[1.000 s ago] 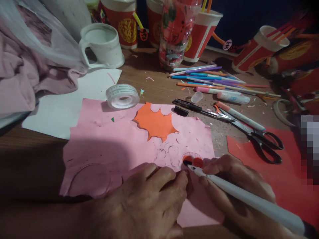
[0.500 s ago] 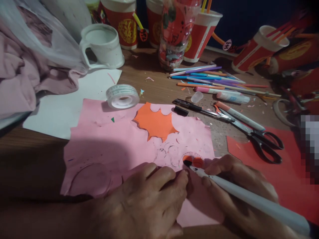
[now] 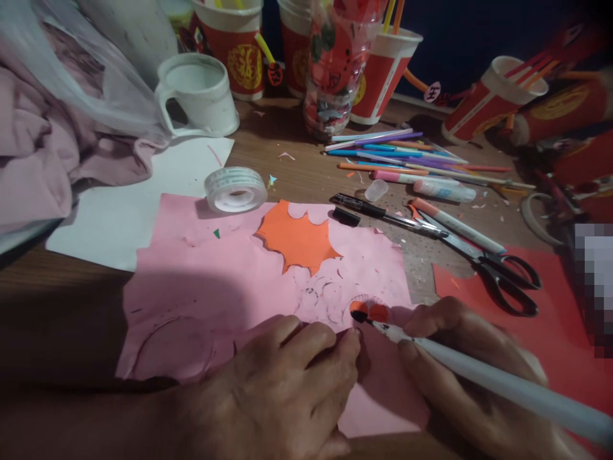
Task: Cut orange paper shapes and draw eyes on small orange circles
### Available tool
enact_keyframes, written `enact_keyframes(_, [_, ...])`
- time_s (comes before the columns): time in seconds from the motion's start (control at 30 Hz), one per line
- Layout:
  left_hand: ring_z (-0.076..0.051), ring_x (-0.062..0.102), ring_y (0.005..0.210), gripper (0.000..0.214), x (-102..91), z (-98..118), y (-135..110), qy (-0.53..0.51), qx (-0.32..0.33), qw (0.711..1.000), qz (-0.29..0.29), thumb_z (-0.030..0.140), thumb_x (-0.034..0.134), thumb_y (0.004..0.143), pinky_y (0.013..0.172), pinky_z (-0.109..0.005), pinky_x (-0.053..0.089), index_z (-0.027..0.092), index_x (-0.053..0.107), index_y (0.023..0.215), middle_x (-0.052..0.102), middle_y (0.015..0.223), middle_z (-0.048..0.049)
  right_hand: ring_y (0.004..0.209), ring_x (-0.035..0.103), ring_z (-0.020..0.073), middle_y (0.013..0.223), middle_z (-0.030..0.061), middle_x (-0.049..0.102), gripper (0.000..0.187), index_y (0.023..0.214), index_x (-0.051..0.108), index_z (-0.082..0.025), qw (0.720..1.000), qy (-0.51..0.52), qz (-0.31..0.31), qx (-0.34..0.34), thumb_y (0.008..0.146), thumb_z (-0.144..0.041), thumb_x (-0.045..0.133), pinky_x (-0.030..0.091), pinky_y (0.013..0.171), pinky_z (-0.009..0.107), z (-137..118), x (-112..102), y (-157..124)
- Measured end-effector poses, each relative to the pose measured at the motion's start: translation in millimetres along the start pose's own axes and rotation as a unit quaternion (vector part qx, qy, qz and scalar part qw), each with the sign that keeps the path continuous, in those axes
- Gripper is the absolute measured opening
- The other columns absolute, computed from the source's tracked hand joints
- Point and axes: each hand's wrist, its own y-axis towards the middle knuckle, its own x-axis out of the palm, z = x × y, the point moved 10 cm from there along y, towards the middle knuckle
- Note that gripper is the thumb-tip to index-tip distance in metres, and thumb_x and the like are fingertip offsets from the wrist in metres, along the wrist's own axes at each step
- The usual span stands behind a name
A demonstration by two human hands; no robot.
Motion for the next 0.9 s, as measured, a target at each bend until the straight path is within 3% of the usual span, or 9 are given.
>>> enact_keyframes(0.27, [-0.018,0.051,0.083,0.028,4.0,-3.8,0.8,0.0,-0.023,1.0,-0.014,0.039,0.052,0.086,0.063,-0.032,0.04,0.016,0.064,0.097,0.059,0.116,-0.0047,0.041,0.06,0.0115,0.06,-0.0061,0.066,0.009,0.079,0.049,-0.025,0.999,0.048,-0.008,-0.016,0.077,-0.018,0.054,0.046,0.038,0.021,-5.9,8.1,1.7])
enact_keyframes(0.37, [-0.018,0.052,0.082,0.033,2.3,0.9,0.4,-0.001,0.002,1.0,-0.007,0.042,0.05,0.086,0.06,-0.031,0.039,0.015,0.063,0.1,0.059,0.116,-0.0048,0.045,0.062,0.0131,0.057,-0.0061,0.064,0.01,0.078,0.048,-0.026,0.998,0.056,0.001,-0.014,0.078,-0.016,0.052,0.046,0.038,0.022,-7.0,8.2,1.1])
enact_keyframes(0.5, [-0.018,0.052,0.082,0.032,5.4,-2.8,0.0,0.002,-0.014,1.0,-0.019,0.04,0.047,0.088,0.062,-0.031,0.04,0.016,0.063,0.101,0.059,0.117,-0.0031,0.045,0.062,0.0121,0.059,-0.0055,0.066,0.011,0.08,0.049,-0.025,0.998,0.063,-0.004,-0.002,0.078,-0.016,0.053,0.046,0.038,0.02,-4.4,8.8,0.4])
enact_keyframes(0.77, [-0.018,0.051,0.078,0.033,3.0,-0.9,-1.9,0.015,0.017,1.0,0.019,0.042,0.047,0.086,0.057,-0.031,0.039,0.016,0.064,0.097,0.059,0.115,-0.0059,0.039,0.059,0.0102,0.057,-0.0077,0.068,0.009,0.076,0.048,-0.026,0.998,0.065,-0.002,0.022,0.076,-0.017,0.053,0.047,0.039,0.019,1.8,8.3,3.0])
enact_keyframes(0.9, [-0.02,0.052,0.08,0.035,6.7,0.6,-3.0,0.014,0.023,1.0,0.013,0.043,0.044,0.087,0.057,-0.032,0.039,0.017,0.063,0.098,0.057,0.117,-0.0077,0.04,0.061,0.0108,0.065,-0.006,0.072,0.008,0.073,0.049,-0.025,0.997,0.07,0.003,0.04,0.076,-0.019,0.053,0.051,0.043,0.02,3.8,8.0,3.5])
